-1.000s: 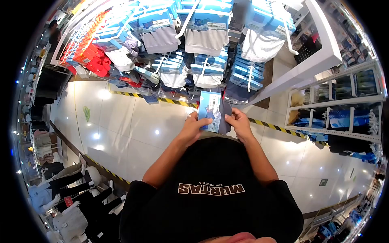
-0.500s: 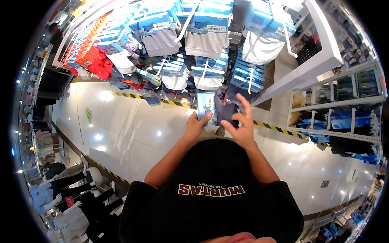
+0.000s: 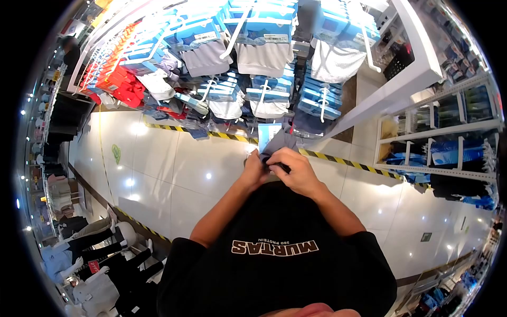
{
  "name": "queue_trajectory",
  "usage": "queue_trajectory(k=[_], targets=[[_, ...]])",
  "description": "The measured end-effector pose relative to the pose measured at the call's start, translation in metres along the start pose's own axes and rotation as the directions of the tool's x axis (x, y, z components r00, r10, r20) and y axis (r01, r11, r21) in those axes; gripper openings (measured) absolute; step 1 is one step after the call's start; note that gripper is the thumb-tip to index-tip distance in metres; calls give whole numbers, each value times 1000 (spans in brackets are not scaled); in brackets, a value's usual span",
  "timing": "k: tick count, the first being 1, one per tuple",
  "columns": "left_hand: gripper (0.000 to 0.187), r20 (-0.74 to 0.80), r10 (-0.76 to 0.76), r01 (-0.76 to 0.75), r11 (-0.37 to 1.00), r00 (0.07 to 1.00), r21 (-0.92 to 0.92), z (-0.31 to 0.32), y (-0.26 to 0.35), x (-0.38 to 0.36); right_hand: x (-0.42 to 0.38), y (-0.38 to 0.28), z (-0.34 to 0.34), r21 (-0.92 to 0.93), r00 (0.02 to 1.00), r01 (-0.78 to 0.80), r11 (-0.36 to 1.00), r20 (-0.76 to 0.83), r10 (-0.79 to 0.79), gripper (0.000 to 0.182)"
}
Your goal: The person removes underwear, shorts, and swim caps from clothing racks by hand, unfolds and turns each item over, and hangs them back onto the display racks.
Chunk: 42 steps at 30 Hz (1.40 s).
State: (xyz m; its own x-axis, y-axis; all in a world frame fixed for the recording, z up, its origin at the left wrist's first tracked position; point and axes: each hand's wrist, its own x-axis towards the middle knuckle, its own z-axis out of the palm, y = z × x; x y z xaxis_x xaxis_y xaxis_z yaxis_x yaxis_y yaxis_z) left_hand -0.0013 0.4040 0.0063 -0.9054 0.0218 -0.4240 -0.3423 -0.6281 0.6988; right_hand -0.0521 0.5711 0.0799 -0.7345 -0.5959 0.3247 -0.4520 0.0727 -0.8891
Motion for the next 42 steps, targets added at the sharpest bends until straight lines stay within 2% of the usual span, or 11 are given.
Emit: queue_trajectory(k=[4, 8, 11, 12, 15, 20, 24, 31, 34, 39, 42], targets=[[27, -109, 85, -89, 995, 990, -37, 12, 21, 0, -13, 14, -11, 107, 960, -241, 965, -123, 253, 37], [27, -106, 127, -91, 952, 986, 293, 15, 44, -6, -15, 31, -24, 108, 873, -355, 929, -316, 371, 60], [29, 68, 82, -102, 549, 994, 829, 17, 70, -13, -8, 17, -37, -215, 935, -167, 962, -344, 86, 70], [34, 156, 99, -182, 351, 983, 919, 25, 78, -16, -3, 7, -40, -139, 955, -136, 981, -280, 93, 63], [36, 378, 219, -430, 284, 899, 857, 36, 80, -19, -5, 23, -31, -198, 997, -82, 977, -32, 77, 57], [37, 119, 353, -271, 420, 928, 866, 42, 90, -23, 19, 20, -38, 161, 972, -230, 960, -13, 235, 27], [43, 6, 604, -503, 659, 797, 559, 27, 86, -15, 67, -16, -57, 144, 983, -126, 982, -118, 144, 27], [29, -89, 567, -447, 728, 819, 521, 8, 64, -24, 169, -48, -71, 58, 941, 211, 976, -282, -187, 25], [25, -149, 501, -375, 785, 852, 493, -3, 50, -25, 198, -53, -68, 202, 949, 191, 961, -287, -128, 24], [20, -188, 440, -284, 796, 878, 535, -8, 40, -27, 213, -15, -63, -124, 902, 182, 975, -375, -216, 29], [21, -170, 393, -254, 811, 904, 526, -11, 39, -27, 196, -11, -67, -119, 860, 140, 983, -478, -180, 40]])
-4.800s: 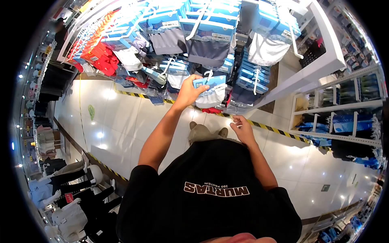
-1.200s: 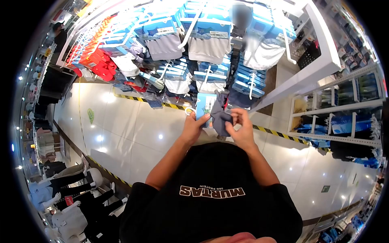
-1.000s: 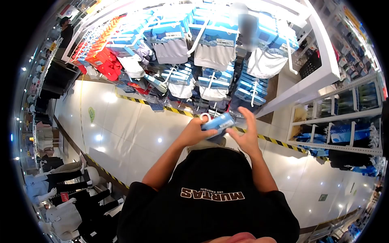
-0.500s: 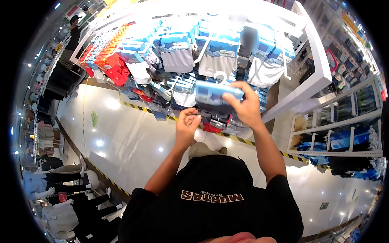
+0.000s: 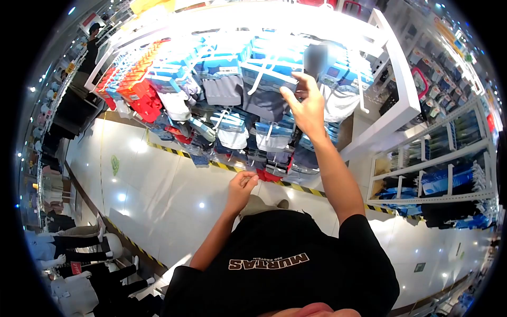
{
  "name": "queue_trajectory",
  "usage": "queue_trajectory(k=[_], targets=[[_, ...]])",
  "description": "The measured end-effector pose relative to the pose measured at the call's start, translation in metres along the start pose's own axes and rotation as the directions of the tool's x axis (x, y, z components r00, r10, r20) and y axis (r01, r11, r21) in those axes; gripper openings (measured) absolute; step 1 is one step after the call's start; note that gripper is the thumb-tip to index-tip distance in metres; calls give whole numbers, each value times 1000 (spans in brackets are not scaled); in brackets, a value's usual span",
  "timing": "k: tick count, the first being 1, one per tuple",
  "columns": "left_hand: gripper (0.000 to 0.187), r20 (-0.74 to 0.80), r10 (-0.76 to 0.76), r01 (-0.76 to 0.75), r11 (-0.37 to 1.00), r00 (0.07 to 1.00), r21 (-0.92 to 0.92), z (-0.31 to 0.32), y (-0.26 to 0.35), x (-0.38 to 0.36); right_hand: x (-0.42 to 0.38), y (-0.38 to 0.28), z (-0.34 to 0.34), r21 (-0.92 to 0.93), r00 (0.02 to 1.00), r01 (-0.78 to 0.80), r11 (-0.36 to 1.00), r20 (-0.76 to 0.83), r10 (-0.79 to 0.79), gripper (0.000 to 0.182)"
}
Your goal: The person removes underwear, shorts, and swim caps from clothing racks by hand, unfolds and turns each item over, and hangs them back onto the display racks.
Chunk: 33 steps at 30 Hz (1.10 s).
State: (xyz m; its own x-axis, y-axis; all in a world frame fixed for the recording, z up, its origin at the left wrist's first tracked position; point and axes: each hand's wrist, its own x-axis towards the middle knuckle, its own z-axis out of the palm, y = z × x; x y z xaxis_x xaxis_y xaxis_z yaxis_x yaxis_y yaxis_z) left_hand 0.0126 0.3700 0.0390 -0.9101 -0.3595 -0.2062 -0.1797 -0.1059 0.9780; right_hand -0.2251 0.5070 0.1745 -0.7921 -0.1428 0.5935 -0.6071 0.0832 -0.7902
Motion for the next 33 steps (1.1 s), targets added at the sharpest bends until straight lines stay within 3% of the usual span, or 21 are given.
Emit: queue_trajectory(k=[2, 3, 5, 8, 11, 12, 15, 16, 19, 20, 23, 29, 33], targets=[[21, 19, -4, 4, 1000, 1000, 28, -2, -2, 2, -11, -1, -16, -82, 980, 134, 988, -133, -144, 42], [21, 30, -11, 11, 999, 999, 30, -3, -3, 4, -16, 1, -29, -235, 950, 206, 950, -184, -252, 50], [21, 49, -32, 30, 999, 998, 36, -2, -5, 4, -27, -5, -45, -283, 907, 164, 945, -333, -257, 66], [20, 113, -27, 24, 999, 993, 23, 7, -6, 6, -25, 5, -65, -481, 875, 39, 876, -407, -262, 79], [19, 184, -25, 26, 1000, 983, -6, 17, 1, 9, -15, 30, -74, -88, 886, -62, 994, -464, 14, 81], [19, 194, -18, 20, 1000, 981, -7, 18, 1, 11, -10, 41, -74, 78, 869, 9, 997, -494, 31, 80], [18, 205, -3, 6, 1000, 979, -13, 22, 1, 13, -10, 36, -85, 145, 859, -182, 973, -458, 229, 78], [18, 202, 0, 2, 1000, 979, -9, 23, 2, 13, -12, 43, -85, 136, 852, -160, 978, -481, 207, 71], [18, 199, -19, 20, 1000, 980, -2, 23, -3, 11, -16, 58, -86, 307, 906, -202, 930, -302, 296, 56], [18, 200, -31, 31, 1000, 979, 1, 22, -5, 11, -12, 38, -85, 312, 933, -184, 932, -243, 266, 41], [23, 214, -70, 58, 996, 974, 64, 17, -12, 10, -11, 27, -88, 284, 937, -171, 943, -249, 245, 27], [18, 202, -61, 59, 998, 978, 14, 21, -1, 8, -41, -23, -101, 387, 941, -129, 913, -243, 236, 19], [27, 311, -19, 36, 998, 950, -51, 32, 8, 11, -66, -46, -112, 540, 919, -54, 840, -302, 253, 21]])
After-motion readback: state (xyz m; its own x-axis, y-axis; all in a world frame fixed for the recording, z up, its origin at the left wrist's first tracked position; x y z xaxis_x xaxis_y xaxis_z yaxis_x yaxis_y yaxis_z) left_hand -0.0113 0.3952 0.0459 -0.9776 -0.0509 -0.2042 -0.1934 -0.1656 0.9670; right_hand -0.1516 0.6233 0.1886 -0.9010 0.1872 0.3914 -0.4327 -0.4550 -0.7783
